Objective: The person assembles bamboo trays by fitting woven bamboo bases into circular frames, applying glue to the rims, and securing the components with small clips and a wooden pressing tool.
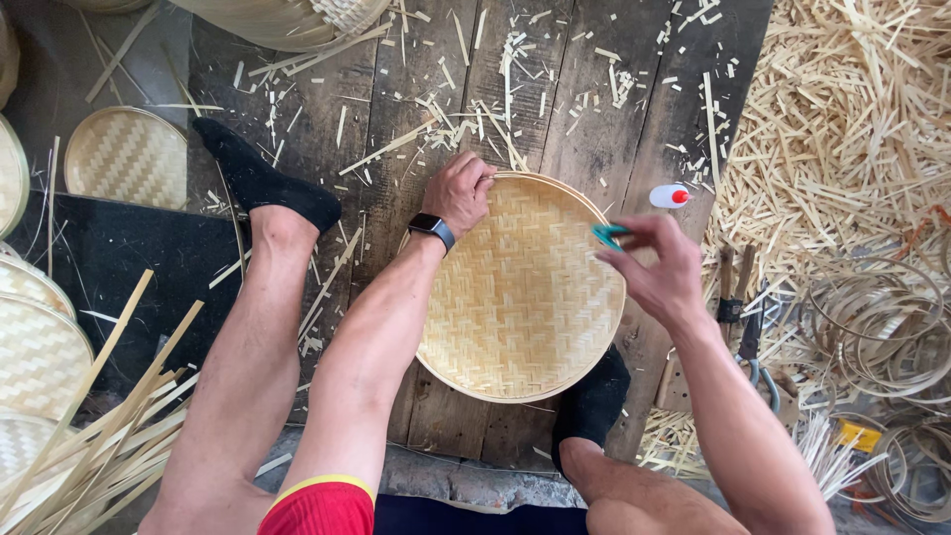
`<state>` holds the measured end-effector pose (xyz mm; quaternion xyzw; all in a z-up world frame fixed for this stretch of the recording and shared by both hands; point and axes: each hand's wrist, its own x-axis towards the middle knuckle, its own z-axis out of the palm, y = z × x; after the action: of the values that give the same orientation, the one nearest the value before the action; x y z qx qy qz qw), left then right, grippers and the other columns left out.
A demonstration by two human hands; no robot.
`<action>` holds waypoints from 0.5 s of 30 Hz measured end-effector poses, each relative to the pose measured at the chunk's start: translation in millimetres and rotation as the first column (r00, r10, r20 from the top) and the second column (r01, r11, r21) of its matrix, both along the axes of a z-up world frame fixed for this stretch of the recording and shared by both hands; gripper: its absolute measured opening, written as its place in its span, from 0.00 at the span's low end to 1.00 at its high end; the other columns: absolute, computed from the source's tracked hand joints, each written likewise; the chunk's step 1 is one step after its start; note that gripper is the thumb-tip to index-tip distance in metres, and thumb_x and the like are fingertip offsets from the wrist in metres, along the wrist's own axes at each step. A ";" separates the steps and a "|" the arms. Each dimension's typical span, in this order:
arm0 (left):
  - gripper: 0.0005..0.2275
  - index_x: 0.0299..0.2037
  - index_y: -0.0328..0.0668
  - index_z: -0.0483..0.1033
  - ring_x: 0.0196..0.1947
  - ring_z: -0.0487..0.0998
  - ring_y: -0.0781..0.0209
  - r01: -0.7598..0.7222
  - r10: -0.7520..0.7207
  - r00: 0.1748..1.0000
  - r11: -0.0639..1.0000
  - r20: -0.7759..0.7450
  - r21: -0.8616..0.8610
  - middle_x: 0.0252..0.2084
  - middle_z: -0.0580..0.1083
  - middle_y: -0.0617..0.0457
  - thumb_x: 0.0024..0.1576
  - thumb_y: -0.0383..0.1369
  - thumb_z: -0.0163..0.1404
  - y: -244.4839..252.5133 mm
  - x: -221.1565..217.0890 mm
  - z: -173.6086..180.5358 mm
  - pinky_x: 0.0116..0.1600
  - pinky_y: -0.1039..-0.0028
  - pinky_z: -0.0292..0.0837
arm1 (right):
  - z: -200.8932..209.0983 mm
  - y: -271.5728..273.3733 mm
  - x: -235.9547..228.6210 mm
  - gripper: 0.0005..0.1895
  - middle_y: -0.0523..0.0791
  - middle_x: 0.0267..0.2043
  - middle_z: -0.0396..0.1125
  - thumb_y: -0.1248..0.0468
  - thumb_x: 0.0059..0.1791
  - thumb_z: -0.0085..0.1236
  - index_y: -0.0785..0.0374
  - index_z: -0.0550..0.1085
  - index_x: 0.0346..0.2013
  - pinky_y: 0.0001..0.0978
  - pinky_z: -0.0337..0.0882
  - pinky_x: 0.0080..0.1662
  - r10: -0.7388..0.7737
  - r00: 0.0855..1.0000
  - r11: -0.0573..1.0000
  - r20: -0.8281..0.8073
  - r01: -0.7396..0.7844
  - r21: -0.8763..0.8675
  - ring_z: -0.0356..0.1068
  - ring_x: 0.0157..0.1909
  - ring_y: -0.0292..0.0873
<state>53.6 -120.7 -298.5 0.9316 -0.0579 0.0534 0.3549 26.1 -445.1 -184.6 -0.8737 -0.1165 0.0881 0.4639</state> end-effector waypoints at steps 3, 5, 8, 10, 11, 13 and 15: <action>0.04 0.36 0.40 0.73 0.39 0.79 0.54 -0.006 0.006 1.000 1.000 0.004 -0.005 0.37 0.75 0.52 0.57 0.25 0.56 0.2 2.5 4.9 0.42 0.66 0.77 | -22.4 42.8 40.5 0.15 0.46 0.41 0.76 0.63 0.47 0.72 0.65 0.75 0.41 0.33 0.73 0.40 0.076 0.988 0.997 0.132 -0.073 -0.029 0.74 0.38 0.41; 0.04 0.36 0.40 0.72 0.40 0.79 0.53 0.005 -0.005 1.000 1.000 0.009 -0.010 0.38 0.75 0.51 0.57 0.24 0.56 -0.5 2.4 7.0 0.43 0.66 0.77 | -39.3 67.1 62.4 0.13 0.46 0.38 0.76 0.63 0.48 0.73 0.65 0.75 0.37 0.36 0.72 0.40 0.087 0.983 0.996 0.162 -0.082 -0.040 0.73 0.38 0.43; 0.06 0.36 0.40 0.72 0.41 0.78 0.50 0.008 -0.008 1.000 1.000 0.030 0.003 0.38 0.74 0.50 0.54 0.24 0.57 -0.1 2.1 9.5 0.42 0.64 0.77 | -58.3 90.4 80.1 0.13 0.48 0.35 0.75 0.64 0.47 0.75 0.65 0.75 0.34 0.39 0.71 0.40 0.099 0.975 0.994 0.201 -0.087 -0.067 0.73 0.37 0.47; 0.06 0.37 0.40 0.72 0.41 0.78 0.50 0.008 -0.008 1.000 1.000 0.019 -0.002 0.38 0.74 0.50 0.54 0.24 0.57 1.4 2.1 10.5 0.42 0.63 0.76 | -63.4 98.7 81.7 0.13 0.48 0.35 0.74 0.66 0.47 0.75 0.64 0.74 0.34 0.40 0.71 0.41 0.116 0.966 0.993 0.231 -0.106 -0.056 0.73 0.38 0.49; 0.06 0.37 0.40 0.72 0.41 0.78 0.50 0.008 -0.008 1.000 1.000 0.014 -0.005 0.38 0.74 0.50 0.54 0.24 0.57 2.5 1.6 10.5 0.42 0.63 0.76 | -63.4 100.9 79.3 0.13 0.49 0.37 0.73 0.65 0.47 0.73 0.64 0.75 0.38 0.40 0.72 0.42 0.084 0.980 0.996 0.180 -0.079 -0.034 0.73 0.39 0.50; 0.06 0.37 0.40 0.72 0.41 0.78 0.50 0.019 -0.019 0.999 1.000 0.028 0.000 0.38 0.74 0.50 0.54 0.24 0.57 1.8 0.0 7.8 0.42 0.63 0.77 | -57.9 99.9 67.2 0.16 0.50 0.41 0.72 0.65 0.47 0.71 0.65 0.75 0.45 0.39 0.74 0.43 0.022 0.997 1.000 0.080 -0.022 -0.002 0.73 0.41 0.50; 0.06 0.39 0.41 0.73 0.40 0.79 0.52 0.026 -0.026 1.000 1.000 0.001 -0.003 0.38 0.74 0.50 0.56 0.25 0.57 2.7 4.7 4.6 0.42 0.64 0.77 | -44.6 90.4 52.7 0.25 0.55 0.46 0.70 0.66 0.41 0.69 0.72 0.72 0.50 0.46 0.70 0.48 0.033 0.958 0.999 0.284 -0.019 -0.050 0.70 0.47 0.58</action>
<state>58.3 -118.1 -293.9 0.9302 -0.0702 0.0492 0.3568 78.8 -354.7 -229.2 -0.8863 -0.1913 -0.0296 0.4208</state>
